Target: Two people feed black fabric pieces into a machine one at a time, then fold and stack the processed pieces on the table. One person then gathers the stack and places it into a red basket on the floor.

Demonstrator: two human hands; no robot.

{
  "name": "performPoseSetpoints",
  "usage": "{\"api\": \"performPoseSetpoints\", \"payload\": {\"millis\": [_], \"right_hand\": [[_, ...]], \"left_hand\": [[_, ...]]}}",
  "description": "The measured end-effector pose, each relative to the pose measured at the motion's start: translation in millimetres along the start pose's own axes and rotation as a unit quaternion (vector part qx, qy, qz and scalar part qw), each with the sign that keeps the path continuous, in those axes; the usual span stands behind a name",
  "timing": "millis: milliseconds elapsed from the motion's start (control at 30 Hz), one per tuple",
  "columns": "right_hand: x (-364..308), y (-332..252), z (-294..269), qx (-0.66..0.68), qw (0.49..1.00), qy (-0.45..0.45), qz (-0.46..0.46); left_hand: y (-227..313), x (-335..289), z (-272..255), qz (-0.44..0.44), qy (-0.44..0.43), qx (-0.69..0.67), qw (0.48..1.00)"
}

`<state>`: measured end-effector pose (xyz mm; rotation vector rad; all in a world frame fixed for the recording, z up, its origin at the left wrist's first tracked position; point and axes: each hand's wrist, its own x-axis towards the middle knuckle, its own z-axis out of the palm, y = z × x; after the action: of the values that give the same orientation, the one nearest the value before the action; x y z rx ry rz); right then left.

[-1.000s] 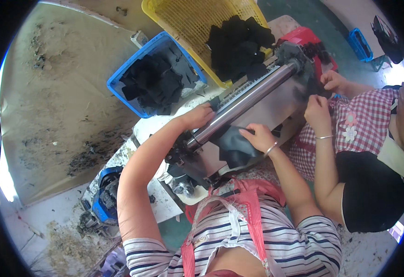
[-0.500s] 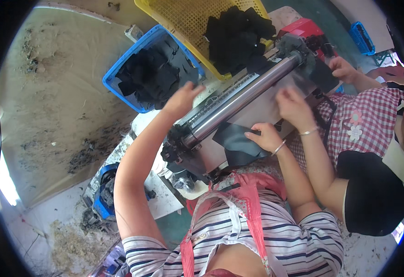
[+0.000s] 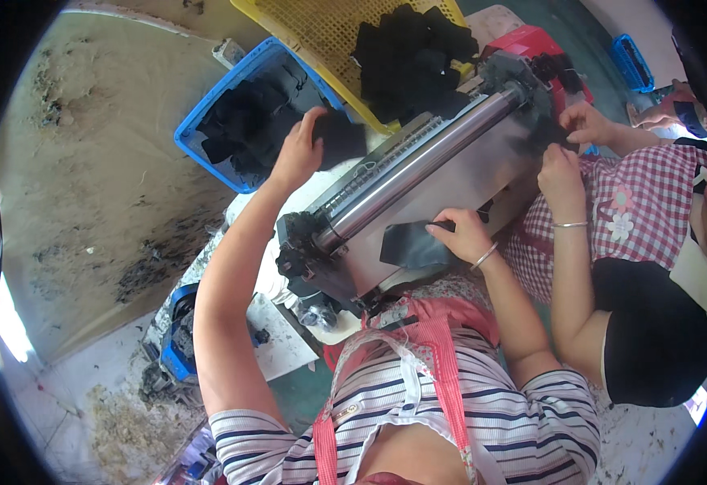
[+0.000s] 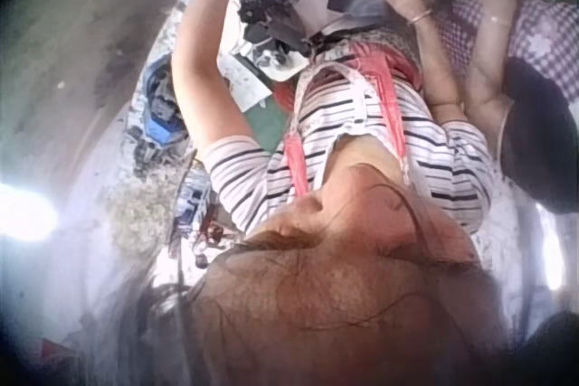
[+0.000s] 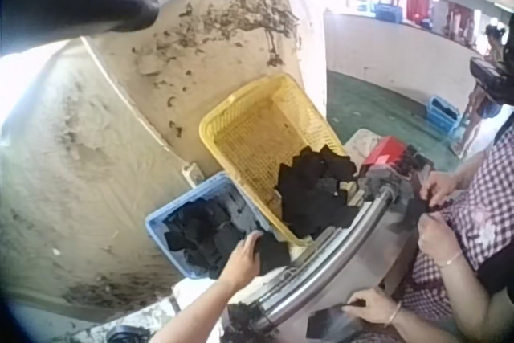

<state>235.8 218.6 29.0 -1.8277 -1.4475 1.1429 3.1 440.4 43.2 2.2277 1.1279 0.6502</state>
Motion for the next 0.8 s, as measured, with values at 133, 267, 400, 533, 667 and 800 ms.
{"api": "performPoseSetpoints", "payload": {"millis": [133, 267, 400, 533, 667, 800], "right_hand": [[-4, -21, 2, 0.019, 0.999, 0.026, 0.007], [3, -62, -2, 0.058, 0.99, 0.03, -0.129], [14, -113, -13, 0.097, 0.963, -0.033, -0.25], [5, -128, -17, 0.125, 0.966, -0.05, -0.222], [-8, -111, -13, 0.188, 0.97, -0.09, -0.125], [-18, -76, 4, 0.268, 0.953, -0.142, 0.007]], "left_hand": [[20, -8, -16, 0.011, -0.06, 0.098, 0.993], [60, -23, -41, 0.065, -0.197, -0.044, 0.977], [109, -44, -58, 0.238, -0.225, -0.102, 0.939], [99, -57, -84, 0.146, -0.362, -0.127, 0.912], [76, -60, -111, 0.088, -0.372, -0.115, 0.917], [73, -51, -117, 0.075, -0.367, -0.03, 0.927]]}}
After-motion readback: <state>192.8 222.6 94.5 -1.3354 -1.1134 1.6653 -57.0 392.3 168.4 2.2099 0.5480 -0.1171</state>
